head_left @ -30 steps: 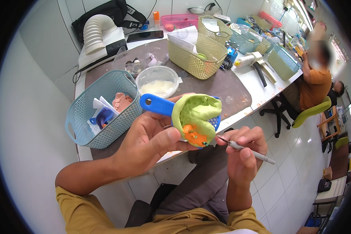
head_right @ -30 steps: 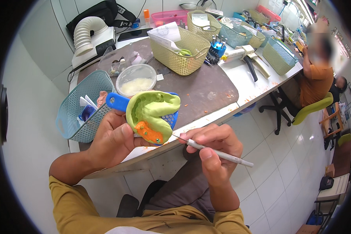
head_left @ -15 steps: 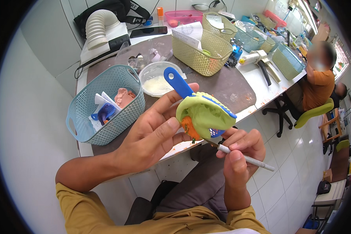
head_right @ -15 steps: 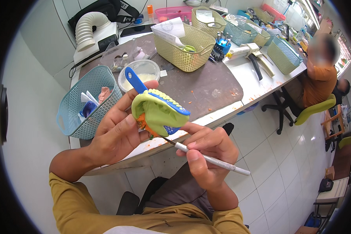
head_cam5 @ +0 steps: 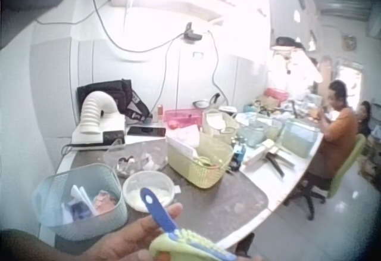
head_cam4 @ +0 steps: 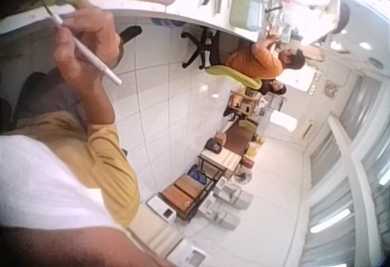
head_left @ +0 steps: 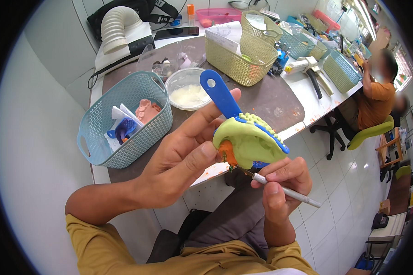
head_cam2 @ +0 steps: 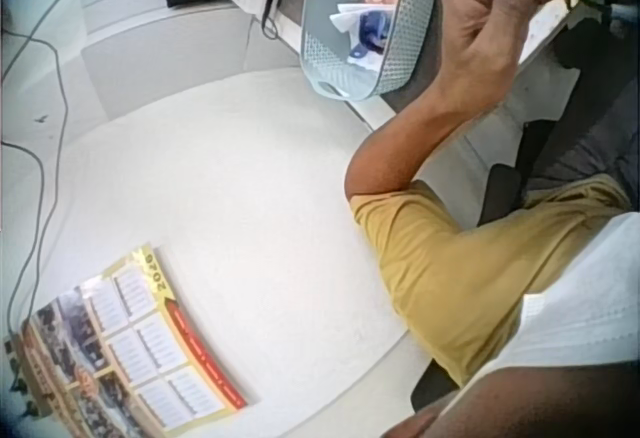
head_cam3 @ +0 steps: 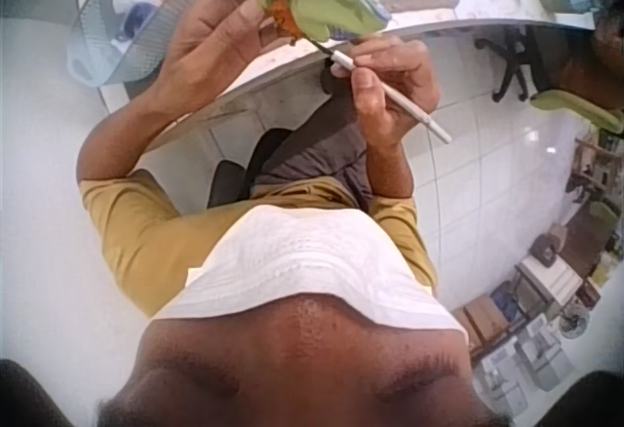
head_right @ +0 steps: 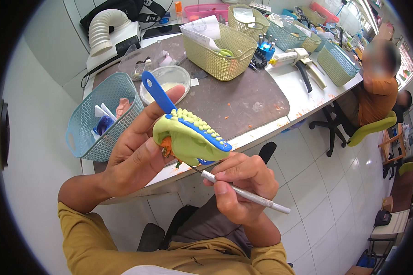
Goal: The person holds a small green and blue plastic mold containing orange clay and uses a fine metal sculpting tool to carve and shape the clay inside the mold. The person repeatedly rotates the mold and uses the tool to refine the clay's surface and edges.
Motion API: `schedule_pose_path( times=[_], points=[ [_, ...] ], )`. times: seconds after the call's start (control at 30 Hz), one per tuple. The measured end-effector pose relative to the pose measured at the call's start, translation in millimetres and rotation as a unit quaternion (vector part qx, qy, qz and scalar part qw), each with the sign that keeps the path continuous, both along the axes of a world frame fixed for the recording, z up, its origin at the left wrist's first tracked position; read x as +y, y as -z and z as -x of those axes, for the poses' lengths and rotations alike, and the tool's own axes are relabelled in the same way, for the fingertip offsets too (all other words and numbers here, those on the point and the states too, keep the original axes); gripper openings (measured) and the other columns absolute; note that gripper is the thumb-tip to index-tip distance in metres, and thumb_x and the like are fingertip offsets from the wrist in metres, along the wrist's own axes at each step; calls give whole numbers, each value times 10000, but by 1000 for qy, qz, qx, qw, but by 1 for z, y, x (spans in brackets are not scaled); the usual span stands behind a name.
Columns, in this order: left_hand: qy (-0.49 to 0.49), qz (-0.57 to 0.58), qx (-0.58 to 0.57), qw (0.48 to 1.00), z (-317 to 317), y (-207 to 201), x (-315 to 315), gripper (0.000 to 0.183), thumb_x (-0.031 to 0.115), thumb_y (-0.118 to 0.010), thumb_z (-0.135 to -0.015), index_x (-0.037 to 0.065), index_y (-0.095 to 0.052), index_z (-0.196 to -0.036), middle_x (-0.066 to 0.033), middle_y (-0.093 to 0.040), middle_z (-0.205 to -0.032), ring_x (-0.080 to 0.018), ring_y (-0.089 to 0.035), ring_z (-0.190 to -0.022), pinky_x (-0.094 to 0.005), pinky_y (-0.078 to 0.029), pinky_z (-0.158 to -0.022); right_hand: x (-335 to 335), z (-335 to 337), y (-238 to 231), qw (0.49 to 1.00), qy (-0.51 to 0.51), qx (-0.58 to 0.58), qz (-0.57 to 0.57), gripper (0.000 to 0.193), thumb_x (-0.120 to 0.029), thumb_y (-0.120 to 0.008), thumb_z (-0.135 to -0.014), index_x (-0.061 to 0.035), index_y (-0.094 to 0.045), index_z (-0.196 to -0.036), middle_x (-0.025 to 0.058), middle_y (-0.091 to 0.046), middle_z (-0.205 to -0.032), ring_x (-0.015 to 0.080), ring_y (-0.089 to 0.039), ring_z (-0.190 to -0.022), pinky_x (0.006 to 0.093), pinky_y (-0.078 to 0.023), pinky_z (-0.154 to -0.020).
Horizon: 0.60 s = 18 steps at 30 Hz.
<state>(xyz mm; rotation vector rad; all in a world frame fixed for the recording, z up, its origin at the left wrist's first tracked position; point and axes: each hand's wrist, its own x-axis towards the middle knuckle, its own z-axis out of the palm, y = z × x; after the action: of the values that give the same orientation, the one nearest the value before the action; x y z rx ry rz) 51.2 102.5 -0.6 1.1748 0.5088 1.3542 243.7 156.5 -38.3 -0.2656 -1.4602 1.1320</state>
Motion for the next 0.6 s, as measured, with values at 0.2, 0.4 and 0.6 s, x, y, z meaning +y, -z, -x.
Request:
schedule_pose_path(
  times=[0.2,0.4,0.6],
  points=[
    [-9,-8,12,1000,0,-1,0,641,144,-407,-1021,39,-41,-1537,-54,-73,-1613,-190,-333,-1401,-422,-300,-1133,0,0,1,1000,6,-5,-18,102,10,-605,-778,28,-537,-853,175,-643,-692,186,-652,-614,301,-546,-609],
    [-20,-16,18,1000,1,0,0,633,126,-402,-1016,20,-50,-1531,-68,-55,-1618,-193,-322,-1409,-418,-291,-1138,1,2,4,999,11,-5,-39,112,26,-608,-770,28,-540,-859,177,-642,-688,193,-659,-618,312,-555,-619],
    [-25,-14,21,999,1,-1,0,632,129,-405,-1013,2,-58,-1525,-83,-59,-1617,-198,-324,-1408,-409,-286,-1141,1,2,6,999,13,-7,-47,109,26,-612,-770,31,-548,-858,175,-644,-686,198,-665,-625,312,-558,-624]
  ],
)
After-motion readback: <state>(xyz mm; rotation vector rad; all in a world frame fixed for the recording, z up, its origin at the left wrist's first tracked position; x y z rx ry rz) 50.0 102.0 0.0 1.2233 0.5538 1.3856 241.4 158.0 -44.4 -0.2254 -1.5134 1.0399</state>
